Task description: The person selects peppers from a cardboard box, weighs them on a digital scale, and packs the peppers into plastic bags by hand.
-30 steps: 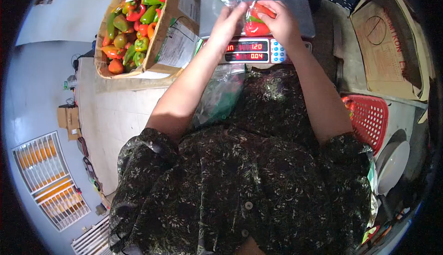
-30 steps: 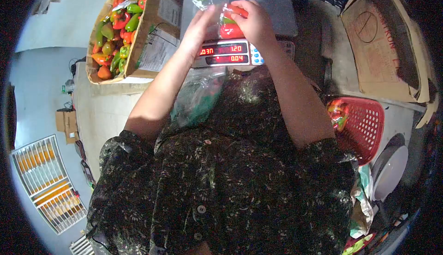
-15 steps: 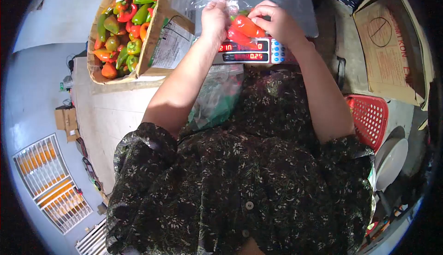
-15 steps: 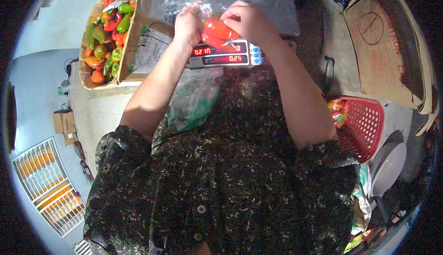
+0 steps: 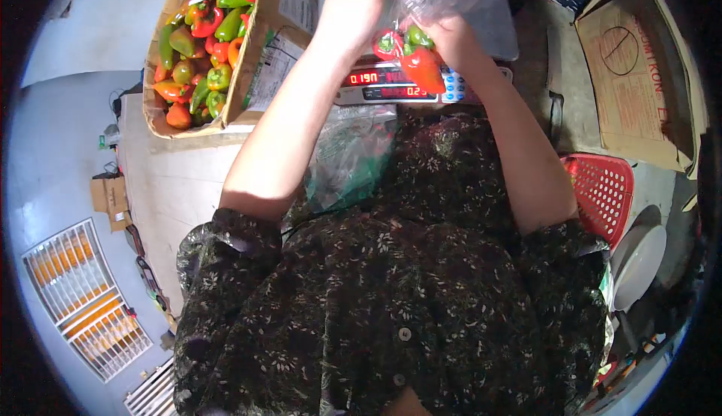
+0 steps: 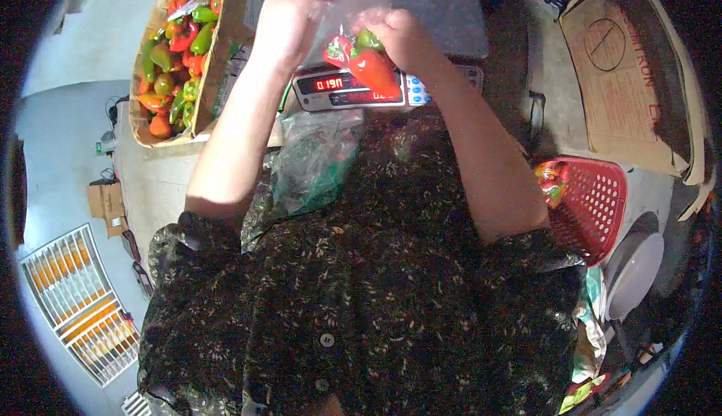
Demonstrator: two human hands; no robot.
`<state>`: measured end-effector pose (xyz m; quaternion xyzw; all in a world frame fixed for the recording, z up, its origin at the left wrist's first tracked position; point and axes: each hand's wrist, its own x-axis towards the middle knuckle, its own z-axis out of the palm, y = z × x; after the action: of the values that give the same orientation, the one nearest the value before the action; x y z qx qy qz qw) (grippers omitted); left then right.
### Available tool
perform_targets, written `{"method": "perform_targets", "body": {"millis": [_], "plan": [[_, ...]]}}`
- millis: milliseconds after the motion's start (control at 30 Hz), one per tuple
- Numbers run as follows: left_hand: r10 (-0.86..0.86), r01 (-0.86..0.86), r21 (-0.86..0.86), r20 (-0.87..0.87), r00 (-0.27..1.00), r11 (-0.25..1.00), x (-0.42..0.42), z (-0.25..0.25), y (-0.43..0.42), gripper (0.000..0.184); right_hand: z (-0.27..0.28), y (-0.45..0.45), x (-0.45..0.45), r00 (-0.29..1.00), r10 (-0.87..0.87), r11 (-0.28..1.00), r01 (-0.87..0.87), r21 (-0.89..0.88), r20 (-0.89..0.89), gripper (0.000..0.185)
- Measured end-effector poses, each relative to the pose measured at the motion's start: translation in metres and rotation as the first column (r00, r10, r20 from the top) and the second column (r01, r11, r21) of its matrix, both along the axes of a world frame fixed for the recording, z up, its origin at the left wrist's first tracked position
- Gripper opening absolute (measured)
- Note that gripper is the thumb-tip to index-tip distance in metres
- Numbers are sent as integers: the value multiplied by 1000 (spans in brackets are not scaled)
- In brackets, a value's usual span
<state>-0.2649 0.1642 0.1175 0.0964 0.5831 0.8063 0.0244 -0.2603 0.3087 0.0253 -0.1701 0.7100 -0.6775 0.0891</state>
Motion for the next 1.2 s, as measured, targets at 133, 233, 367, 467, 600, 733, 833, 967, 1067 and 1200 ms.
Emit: {"method": "perform_targets", "body": {"millis": [133,233,367,467,600,733,833,967,1067,1200], "plan": [[11,-197,-593,-301,953,781,44,-27,-18,90,21,8,6,996,-89,996,89,5,-16,24],[67,-372,-804,-387,920,465,90,-42,-5,105,6,1,1,994,-105,992,107,-72,37,28],[196,-232,-701,-133,972,674,112,-47,12,106,8,-4,9,989,-123,992,122,15,77,32],[151,-208,-764,-145,978,611,109,-41,9,101,7,-3,9,987,70,992,-55,-109,146,35],[-79,-233,-857,-301,950,459,113,-39,1,101,12,4,10,947,211,975,-186,-123,241,33],[-58,-308,-825,-378,924,473,124,-33,5,106,20,1,25,990,81,992,-69,-105,117,32],[55,-303,-765,-332,942,568,121,-31,3,101,45,5,36,999,-31,999,30,-19,-33,28],[-144,-354,-866,-425,894,354,110,-19,-16,71,51,-4,41,934,-108,993,86,-81,-340,25],[-170,-413,-891,-444,880,188,117,-9,-8,32,58,-4,55,921,-111,988,63,-139,-373,27],[-64,-496,-796,-548,834,347,111,-8,-9,15,58,-7,54,996,-29,986,15,-167,-80,29]]}}
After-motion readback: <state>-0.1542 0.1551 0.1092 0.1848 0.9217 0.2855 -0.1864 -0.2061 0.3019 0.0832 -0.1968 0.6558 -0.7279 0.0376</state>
